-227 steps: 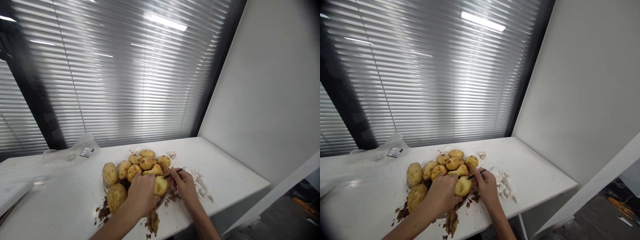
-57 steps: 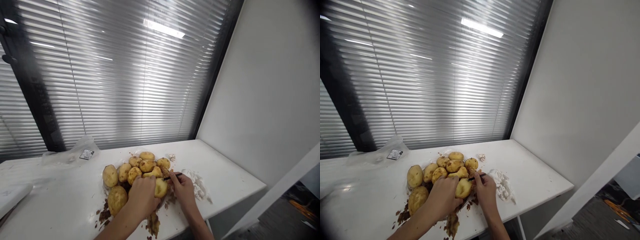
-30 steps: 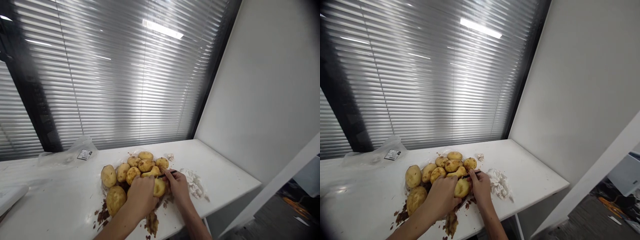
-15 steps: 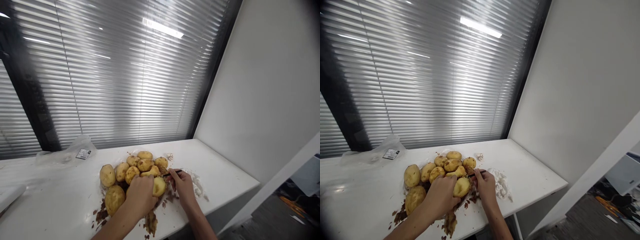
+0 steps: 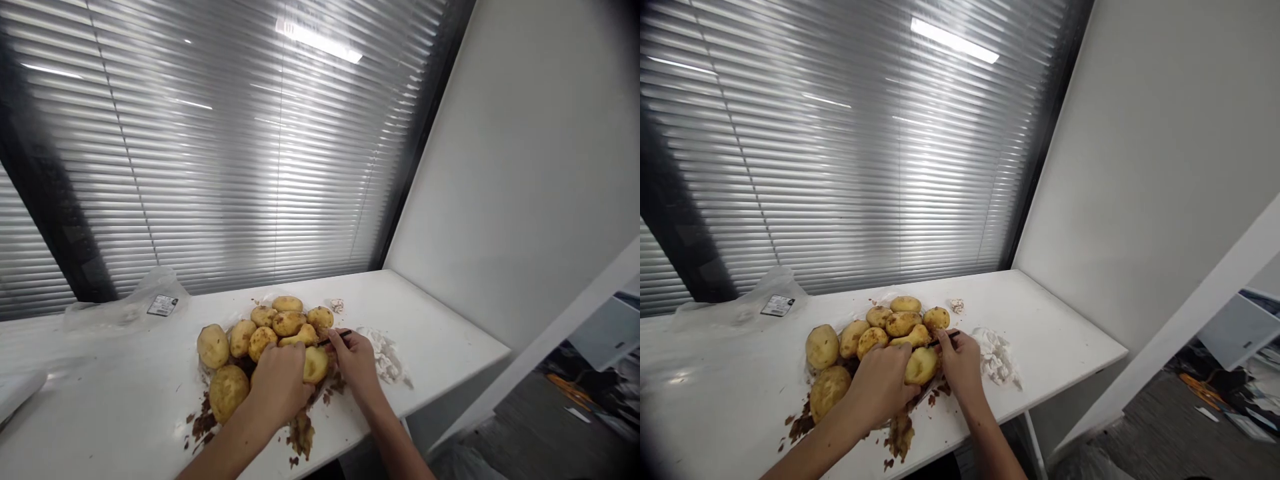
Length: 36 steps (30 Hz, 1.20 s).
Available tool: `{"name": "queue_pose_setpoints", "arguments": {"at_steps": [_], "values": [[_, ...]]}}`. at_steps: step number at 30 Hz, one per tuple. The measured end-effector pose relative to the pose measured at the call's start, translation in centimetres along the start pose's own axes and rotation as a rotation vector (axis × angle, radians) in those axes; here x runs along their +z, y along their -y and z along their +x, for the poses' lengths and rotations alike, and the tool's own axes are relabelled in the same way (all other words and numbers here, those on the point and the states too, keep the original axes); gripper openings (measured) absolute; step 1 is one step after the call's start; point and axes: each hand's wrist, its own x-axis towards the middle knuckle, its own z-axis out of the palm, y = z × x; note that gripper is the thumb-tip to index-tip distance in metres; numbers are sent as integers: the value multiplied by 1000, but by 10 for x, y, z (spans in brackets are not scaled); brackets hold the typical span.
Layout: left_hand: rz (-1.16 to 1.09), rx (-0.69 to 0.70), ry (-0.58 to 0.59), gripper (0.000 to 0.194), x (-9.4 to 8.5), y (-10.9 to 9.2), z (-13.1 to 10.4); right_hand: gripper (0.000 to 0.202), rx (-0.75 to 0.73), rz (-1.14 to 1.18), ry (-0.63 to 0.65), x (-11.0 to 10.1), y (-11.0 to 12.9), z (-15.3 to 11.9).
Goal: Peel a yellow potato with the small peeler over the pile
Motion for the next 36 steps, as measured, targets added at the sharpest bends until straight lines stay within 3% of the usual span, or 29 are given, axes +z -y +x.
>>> {"name": "queue_pose_setpoints", "arguments": {"at_steps": [11,22,27,36], "values": [[2,10,3,29,0,0,0,44,-3,-100,-35,-4,0,-2],[-15,-9,30,30,-2,-1,-1,45,80,33,-29,-9,-5,-2],[-9,6,16,29,-2,-1,-1,48,117,210,91,-5,-1,-5],[-10,6,15,29,0,0,-1,46,86,210,171,-1,-1,-4]]}}
